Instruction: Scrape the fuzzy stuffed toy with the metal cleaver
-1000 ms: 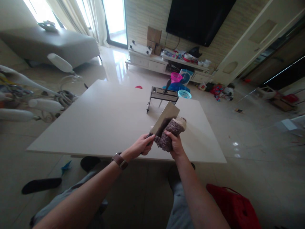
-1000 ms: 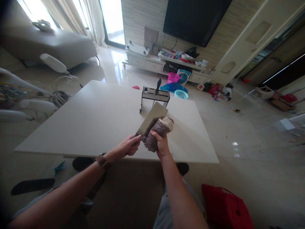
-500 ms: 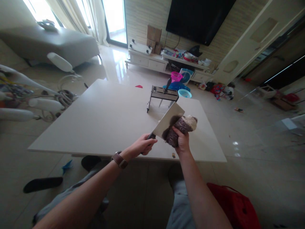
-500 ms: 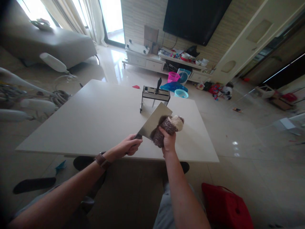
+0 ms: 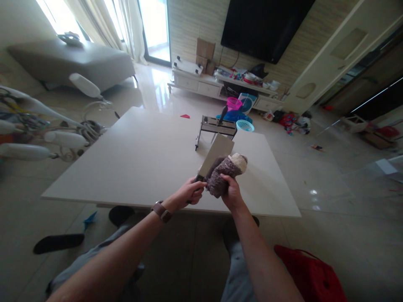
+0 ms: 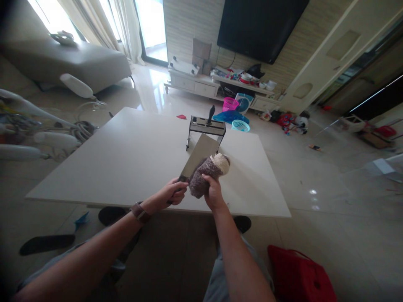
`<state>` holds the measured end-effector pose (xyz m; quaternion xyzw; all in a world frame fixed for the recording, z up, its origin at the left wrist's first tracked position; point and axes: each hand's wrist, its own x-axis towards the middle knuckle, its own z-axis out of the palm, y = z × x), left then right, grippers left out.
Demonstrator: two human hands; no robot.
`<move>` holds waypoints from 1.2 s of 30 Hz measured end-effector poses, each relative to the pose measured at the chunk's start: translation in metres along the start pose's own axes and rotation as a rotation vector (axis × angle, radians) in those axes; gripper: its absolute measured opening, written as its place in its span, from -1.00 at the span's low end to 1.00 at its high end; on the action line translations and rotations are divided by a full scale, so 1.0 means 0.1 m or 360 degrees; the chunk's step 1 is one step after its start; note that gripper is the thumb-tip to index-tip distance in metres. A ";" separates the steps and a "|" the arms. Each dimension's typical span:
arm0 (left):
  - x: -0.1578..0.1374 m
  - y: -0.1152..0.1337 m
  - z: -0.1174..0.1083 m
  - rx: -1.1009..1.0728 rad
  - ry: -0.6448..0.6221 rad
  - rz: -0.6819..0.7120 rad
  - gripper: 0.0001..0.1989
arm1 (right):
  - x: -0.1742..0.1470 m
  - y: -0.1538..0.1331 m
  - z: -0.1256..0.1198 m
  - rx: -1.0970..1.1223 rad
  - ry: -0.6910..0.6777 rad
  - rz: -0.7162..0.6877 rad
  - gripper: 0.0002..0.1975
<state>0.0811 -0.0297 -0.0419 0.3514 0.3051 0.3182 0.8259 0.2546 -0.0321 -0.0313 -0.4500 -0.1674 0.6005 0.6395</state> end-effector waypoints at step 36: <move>-0.08 0.03 0.08 0.0255 -0.0138 -0.0175 -0.59 | 0.06 -0.24 -0.01 -0.0200 0.0260 -0.0477 -0.55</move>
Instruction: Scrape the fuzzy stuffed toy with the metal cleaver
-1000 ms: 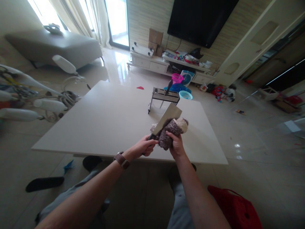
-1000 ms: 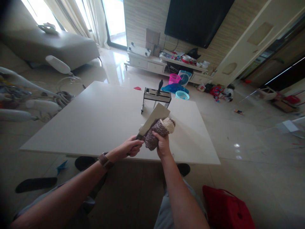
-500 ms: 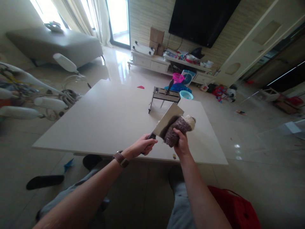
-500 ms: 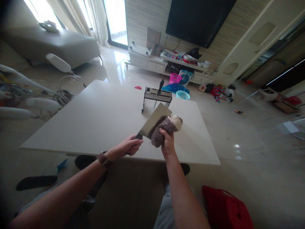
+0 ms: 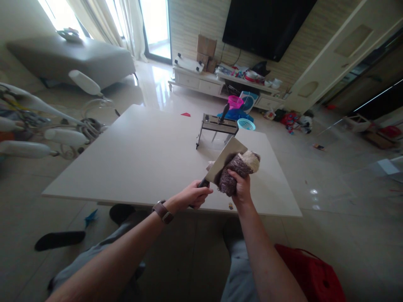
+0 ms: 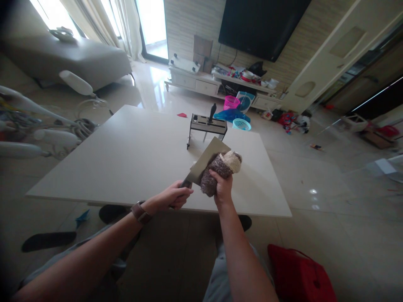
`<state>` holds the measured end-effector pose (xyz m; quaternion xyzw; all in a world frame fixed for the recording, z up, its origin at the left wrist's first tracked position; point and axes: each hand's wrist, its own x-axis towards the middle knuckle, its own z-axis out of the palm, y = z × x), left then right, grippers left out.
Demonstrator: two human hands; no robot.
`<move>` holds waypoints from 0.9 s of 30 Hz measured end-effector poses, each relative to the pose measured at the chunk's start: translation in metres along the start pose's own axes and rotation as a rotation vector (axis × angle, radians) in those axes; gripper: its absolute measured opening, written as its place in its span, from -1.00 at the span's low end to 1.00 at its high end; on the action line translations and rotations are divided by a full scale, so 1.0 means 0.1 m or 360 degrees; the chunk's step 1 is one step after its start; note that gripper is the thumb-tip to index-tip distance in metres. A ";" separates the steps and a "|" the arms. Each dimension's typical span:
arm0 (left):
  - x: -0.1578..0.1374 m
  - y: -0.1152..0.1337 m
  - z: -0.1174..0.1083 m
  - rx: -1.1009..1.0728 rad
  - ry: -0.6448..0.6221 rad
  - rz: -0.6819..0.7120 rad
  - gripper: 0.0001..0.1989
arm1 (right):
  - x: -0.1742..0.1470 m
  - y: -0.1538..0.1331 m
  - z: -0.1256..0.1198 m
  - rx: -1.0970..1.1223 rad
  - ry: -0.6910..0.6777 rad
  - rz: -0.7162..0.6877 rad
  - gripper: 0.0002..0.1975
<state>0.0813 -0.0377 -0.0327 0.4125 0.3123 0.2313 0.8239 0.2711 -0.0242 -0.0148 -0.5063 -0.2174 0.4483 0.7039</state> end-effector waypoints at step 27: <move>-0.14 0.13 -0.15 0.0142 -0.0166 -0.0248 -0.57 | 0.26 -0.07 -0.21 0.0220 0.0122 0.0009 -0.63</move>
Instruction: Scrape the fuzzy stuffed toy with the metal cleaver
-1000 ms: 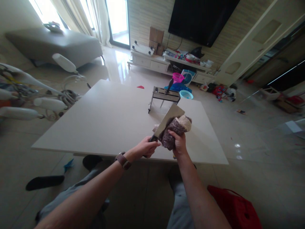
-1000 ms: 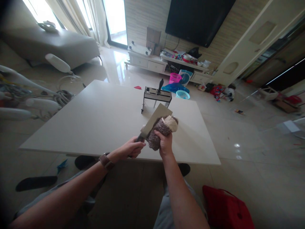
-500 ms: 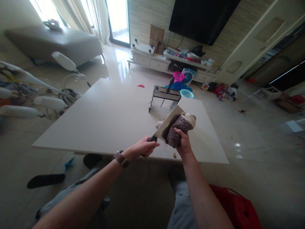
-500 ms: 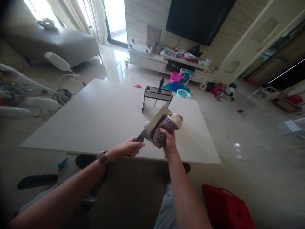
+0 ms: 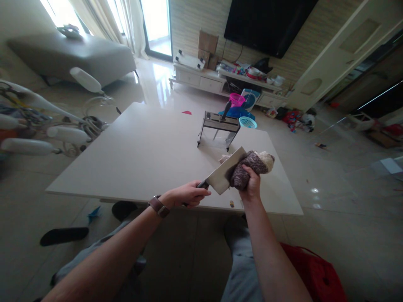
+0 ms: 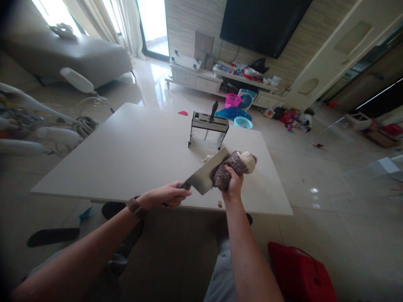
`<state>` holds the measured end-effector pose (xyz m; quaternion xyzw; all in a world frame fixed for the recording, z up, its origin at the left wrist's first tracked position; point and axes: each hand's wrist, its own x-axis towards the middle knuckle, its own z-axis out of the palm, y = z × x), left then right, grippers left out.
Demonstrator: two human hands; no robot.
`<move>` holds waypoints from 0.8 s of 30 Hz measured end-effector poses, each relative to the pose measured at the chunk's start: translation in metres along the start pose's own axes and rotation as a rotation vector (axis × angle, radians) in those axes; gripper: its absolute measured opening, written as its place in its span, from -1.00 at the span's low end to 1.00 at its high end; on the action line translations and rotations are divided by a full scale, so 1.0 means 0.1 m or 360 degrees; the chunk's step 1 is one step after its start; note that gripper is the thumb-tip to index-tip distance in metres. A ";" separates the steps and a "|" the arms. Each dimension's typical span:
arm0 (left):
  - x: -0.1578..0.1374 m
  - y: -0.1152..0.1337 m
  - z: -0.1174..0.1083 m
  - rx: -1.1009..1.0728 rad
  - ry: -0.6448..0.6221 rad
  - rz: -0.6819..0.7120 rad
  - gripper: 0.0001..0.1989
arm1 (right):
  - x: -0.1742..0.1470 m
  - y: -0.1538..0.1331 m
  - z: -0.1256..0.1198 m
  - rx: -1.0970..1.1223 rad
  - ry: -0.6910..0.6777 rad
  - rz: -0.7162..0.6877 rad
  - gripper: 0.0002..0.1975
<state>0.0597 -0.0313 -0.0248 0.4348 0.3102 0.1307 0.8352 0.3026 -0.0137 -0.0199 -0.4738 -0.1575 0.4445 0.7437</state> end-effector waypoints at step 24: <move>0.15 -0.05 0.05 -0.0116 0.0204 0.0052 -0.49 | -0.32 0.28 0.19 -0.0170 -0.0165 0.0258 -0.51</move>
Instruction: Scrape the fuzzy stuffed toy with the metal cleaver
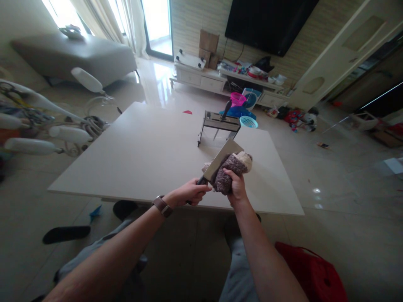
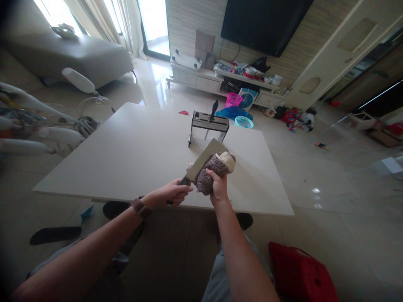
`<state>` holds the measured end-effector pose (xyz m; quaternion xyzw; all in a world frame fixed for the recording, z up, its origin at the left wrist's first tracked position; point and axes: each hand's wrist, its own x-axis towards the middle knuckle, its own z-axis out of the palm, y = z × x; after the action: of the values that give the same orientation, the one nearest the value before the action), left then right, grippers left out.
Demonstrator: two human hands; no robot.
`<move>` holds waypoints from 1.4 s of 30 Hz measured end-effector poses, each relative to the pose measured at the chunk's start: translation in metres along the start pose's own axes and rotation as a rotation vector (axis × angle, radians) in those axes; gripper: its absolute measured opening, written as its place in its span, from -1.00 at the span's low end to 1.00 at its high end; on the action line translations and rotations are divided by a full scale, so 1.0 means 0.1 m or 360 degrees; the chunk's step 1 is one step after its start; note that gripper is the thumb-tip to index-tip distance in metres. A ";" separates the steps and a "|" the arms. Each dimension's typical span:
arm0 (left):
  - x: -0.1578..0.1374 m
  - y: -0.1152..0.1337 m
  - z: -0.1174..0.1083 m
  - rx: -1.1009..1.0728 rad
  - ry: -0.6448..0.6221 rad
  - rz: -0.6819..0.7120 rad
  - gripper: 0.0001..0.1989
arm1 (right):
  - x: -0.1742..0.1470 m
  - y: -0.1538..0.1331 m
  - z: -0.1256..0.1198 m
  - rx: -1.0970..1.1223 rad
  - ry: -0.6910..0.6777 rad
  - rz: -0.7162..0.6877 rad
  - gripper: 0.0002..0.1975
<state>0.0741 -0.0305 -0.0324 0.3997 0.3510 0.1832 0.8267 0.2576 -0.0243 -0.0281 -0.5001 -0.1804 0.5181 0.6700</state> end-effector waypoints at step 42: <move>0.14 0.01 0.06 0.0139 0.0024 0.0000 -0.57 | 0.06 -0.03 -0.23 -0.0045 -0.0013 -0.0070 -0.51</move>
<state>0.0880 -0.0250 -0.0355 0.4340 0.3648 0.1708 0.8059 0.2787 -0.0304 -0.0372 -0.5033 -0.2016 0.5026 0.6734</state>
